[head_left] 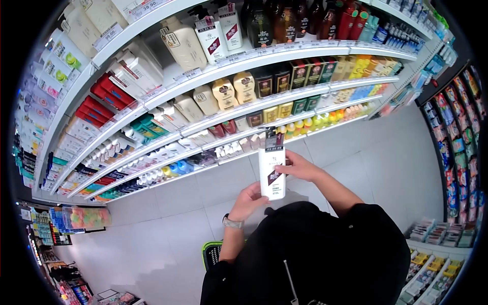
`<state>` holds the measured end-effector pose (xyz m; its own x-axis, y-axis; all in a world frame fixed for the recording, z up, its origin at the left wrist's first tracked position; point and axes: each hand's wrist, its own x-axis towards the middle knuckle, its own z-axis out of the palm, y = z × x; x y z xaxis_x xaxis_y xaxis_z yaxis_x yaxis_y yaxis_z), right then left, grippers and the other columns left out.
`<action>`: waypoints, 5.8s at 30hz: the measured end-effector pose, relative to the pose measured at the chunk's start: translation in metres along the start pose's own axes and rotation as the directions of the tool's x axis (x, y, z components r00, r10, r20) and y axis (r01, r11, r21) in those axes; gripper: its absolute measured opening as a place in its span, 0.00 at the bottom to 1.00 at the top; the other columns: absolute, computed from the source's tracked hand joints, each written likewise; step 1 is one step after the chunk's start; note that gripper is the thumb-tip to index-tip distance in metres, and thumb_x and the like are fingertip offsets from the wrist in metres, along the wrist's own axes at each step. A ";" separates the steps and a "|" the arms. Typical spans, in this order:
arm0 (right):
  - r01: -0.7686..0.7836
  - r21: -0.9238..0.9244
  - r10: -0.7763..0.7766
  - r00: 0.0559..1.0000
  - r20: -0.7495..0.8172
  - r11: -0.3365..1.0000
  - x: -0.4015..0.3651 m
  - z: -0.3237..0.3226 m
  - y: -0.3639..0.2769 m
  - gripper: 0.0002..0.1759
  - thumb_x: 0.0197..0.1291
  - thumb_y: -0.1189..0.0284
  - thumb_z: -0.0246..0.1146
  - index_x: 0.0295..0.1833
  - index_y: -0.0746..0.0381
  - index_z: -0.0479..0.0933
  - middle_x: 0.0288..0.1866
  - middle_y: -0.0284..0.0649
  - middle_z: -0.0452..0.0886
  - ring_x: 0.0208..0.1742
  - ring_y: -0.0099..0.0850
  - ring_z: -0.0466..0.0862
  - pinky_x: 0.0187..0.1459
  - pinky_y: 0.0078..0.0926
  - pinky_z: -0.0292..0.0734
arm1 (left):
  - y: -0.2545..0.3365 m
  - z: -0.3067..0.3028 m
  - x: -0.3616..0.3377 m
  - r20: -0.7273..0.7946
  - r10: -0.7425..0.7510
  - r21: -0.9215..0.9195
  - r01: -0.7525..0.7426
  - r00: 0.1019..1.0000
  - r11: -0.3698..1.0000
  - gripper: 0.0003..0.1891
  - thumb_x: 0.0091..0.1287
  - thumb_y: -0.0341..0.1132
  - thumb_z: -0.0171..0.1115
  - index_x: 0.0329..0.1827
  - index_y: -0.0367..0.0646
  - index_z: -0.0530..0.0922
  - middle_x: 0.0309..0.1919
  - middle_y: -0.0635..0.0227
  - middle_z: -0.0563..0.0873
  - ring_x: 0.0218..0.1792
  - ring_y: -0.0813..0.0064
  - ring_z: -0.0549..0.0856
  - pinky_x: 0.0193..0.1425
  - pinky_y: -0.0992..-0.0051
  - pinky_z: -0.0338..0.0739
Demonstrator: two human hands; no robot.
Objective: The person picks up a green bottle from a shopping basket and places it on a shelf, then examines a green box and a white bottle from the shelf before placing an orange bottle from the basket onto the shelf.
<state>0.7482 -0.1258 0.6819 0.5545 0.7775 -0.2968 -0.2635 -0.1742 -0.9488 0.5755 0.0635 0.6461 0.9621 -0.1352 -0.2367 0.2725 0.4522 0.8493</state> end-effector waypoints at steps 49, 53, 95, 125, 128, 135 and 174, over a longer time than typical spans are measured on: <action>0.453 -0.674 -0.715 0.681 -0.160 0.583 0.225 -0.080 -0.303 0.37 0.53 0.75 0.78 0.66 0.69 0.66 0.53 0.41 0.83 0.50 0.23 0.83 0.47 0.23 0.83 | 0.226 -0.015 0.277 0.098 0.627 0.171 -0.634 0.773 0.754 0.47 0.70 0.21 0.58 0.83 0.41 0.34 0.82 0.53 0.43 0.81 0.56 0.51 0.79 0.63 0.59; 0.419 -0.721 -0.703 0.699 -0.131 0.552 0.233 -0.084 -0.309 0.37 0.53 0.76 0.77 0.65 0.70 0.66 0.55 0.43 0.81 0.51 0.24 0.82 0.47 0.24 0.83 | 0.225 -0.017 0.274 0.122 0.612 0.155 -0.624 0.781 0.766 0.46 0.70 0.20 0.58 0.83 0.41 0.36 0.83 0.55 0.43 0.81 0.55 0.51 0.79 0.62 0.58; 0.095 -0.955 -0.596 0.797 -0.096 0.281 0.246 -0.097 -0.345 0.32 0.58 0.66 0.73 0.63 0.72 0.72 0.41 0.56 0.85 0.34 0.36 0.90 0.39 0.31 0.85 | 0.203 -0.047 0.229 0.299 0.185 0.284 -0.272 0.936 0.919 0.19 0.72 0.26 0.61 0.64 0.39 0.71 0.51 0.63 0.85 0.53 0.78 0.83 0.62 0.76 0.76; 0.075 -0.933 -0.562 0.814 -0.148 0.353 0.238 -0.094 -0.344 0.28 0.60 0.65 0.72 0.61 0.71 0.75 0.46 0.54 0.86 0.40 0.39 0.90 0.47 0.33 0.84 | 0.180 -0.047 0.228 0.372 0.003 0.440 -0.180 0.928 0.880 0.21 0.73 0.27 0.58 0.68 0.39 0.69 0.56 0.62 0.81 0.60 0.73 0.80 0.67 0.70 0.74; 0.160 -0.957 -0.741 0.667 -0.075 0.241 0.239 -0.102 -0.339 0.30 0.58 0.63 0.71 0.62 0.69 0.77 0.52 0.55 0.85 0.52 0.44 0.87 0.55 0.36 0.82 | 0.176 -0.050 0.223 0.382 0.021 0.445 -0.204 0.924 0.872 0.21 0.73 0.27 0.59 0.68 0.38 0.69 0.56 0.62 0.81 0.60 0.73 0.80 0.68 0.70 0.73; 0.320 -0.943 -0.926 0.375 0.034 0.096 0.240 -0.112 -0.351 0.13 0.64 0.73 0.54 0.44 0.74 0.75 0.40 0.67 0.80 0.45 0.62 0.81 0.47 0.53 0.77 | 0.161 -0.052 0.213 0.383 -0.002 0.460 -0.189 0.924 0.867 0.22 0.72 0.27 0.60 0.68 0.38 0.68 0.58 0.61 0.81 0.60 0.73 0.80 0.68 0.70 0.74; 0.234 -0.838 -0.810 0.230 0.540 -0.492 0.271 -0.112 -0.423 0.10 0.58 0.67 0.58 0.38 0.62 0.79 0.39 0.56 0.82 0.42 0.53 0.82 0.44 0.51 0.75 | 0.137 -0.065 0.182 0.233 0.078 0.459 -0.180 0.969 0.870 0.17 0.76 0.30 0.57 0.65 0.39 0.71 0.53 0.64 0.84 0.55 0.78 0.82 0.61 0.76 0.75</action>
<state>1.0983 0.0913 0.9910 -0.0855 0.6458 0.7587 0.9213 -0.2387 0.3070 0.7881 0.1582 0.6893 0.9523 -0.3006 -0.0532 0.0600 0.0135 0.9981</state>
